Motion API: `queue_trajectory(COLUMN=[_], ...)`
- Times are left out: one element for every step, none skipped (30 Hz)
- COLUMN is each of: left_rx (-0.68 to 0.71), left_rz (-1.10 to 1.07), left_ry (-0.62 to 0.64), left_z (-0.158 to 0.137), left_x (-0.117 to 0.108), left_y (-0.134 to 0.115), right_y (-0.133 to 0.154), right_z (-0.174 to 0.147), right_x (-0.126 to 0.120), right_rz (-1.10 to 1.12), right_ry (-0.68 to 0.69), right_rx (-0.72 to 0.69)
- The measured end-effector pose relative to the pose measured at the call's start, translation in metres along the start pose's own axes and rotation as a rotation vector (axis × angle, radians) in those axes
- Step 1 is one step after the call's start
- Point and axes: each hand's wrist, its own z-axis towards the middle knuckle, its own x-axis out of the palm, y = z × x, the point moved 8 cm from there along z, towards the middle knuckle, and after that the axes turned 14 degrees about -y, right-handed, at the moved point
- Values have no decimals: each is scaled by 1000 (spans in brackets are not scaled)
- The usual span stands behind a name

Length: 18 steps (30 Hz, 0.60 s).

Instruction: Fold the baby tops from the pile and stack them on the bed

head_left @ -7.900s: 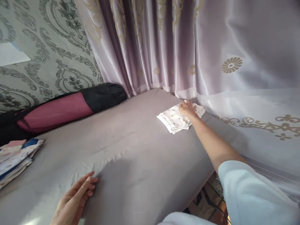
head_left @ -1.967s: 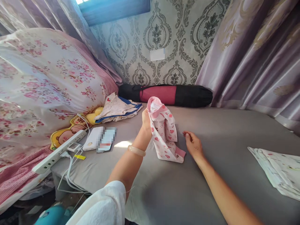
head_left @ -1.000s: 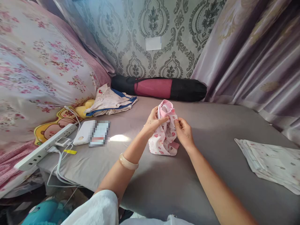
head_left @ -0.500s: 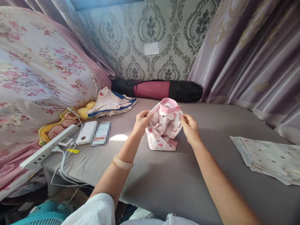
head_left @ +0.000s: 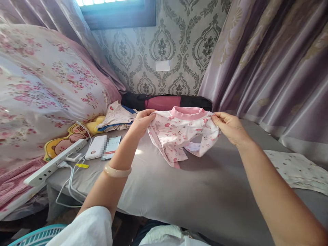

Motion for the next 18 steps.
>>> queue_trajectory(left_rx=[43,89,136,184,230,280,333,393,449,499,539,569,594,621,656,702,751,793], left_rz=[31,73,121,174,222,260,289,310,333,366,413,475,544,606,644,650,627,589], left_ry=[27,54,79,105,125,139,147,141,137,142,163,199,238,262,249,189,99,10], left_z=[-1,-1,-2,-4,-5,-6,-7,-8,-8,-7,-7,-5,-4,-3,-1,1,3,3], left_x=[1,2,3,4,5,5,5,5,5,6,8,12,16,20,22,21,19,17], left_y=[-11,-23,-35,-48,-62,-76,-90,-104,-115,-124,-128,-128,-125,-121,-118,-118,-120,-122], right_y=[11,21,33,46,58,71,83,94,102,107,109,107,103,98,95,95,98,101], right_z=[0,0,0,-1,-1,-2,-2,-1,0,0,1,1,2,3,6,10,14,17], right_x=[-5,-9,-13,-18,-21,-26,-31,-36,-40,-43,-43,-43,-41,-40,-41,-43,-46,-49], right_rz=[-18,-37,-55,-74,-98,-125,-146,-154,-145,-147,-172,-223,-290,-352,-386,-384,-361,-345], right_ry=[23,55,84,112,148,168,159,144,129,121,130,154,183,201,190,147,81,22], right_rx=[6,14,20,24,21,10,2,-1,-3,5,20,38,51,48,20,-36,-117,-208])
